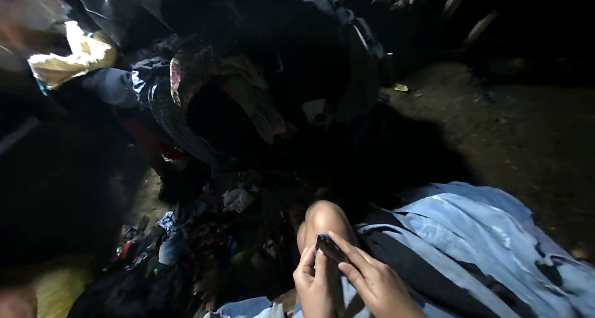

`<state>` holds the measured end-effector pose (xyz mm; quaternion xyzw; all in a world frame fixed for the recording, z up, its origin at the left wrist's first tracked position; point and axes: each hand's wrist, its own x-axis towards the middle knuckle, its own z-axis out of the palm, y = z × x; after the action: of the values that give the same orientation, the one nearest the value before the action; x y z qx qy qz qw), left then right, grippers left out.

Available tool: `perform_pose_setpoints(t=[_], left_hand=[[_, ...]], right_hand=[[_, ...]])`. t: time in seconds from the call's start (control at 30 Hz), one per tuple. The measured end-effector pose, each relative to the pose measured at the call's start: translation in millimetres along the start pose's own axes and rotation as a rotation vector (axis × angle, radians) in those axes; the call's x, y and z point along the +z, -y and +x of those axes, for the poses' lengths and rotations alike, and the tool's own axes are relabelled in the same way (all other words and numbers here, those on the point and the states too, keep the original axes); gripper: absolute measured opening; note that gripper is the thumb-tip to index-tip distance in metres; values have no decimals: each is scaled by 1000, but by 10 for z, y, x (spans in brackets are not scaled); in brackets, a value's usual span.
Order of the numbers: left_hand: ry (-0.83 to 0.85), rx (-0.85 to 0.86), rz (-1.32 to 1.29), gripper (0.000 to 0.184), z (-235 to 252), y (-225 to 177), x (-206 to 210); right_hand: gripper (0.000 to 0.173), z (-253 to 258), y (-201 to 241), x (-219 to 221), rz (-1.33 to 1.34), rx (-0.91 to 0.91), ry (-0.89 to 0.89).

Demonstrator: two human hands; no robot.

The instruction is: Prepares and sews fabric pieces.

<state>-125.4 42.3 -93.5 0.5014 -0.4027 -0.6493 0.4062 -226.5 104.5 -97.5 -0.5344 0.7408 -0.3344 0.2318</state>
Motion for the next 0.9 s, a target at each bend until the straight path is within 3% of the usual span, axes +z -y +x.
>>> perform_pose_setpoints(t=[0.23,0.4,0.5,0.67,0.77,0.9], left_hand=[[-4,88,33,21,-1,79,30],[12,-12,11,22,22,-3,-13],[27,-25,1,22,51,-5,-26],[7,-39,37,16,80,-36,-50],[-13,-42,13,15,93,-21,-52],[-19,-49,2,18,91,-33,-29]], right_hand=[[38,121,3,232,-15,-53,-220],[33,201,7,-73,817,286,76],[34,262,-74,-194,1005,404,255],[39,239,-43,-169,848,236,229],[47,120,-57,-128,503,47,146],[47,-37,17,-55,82,6,32]])
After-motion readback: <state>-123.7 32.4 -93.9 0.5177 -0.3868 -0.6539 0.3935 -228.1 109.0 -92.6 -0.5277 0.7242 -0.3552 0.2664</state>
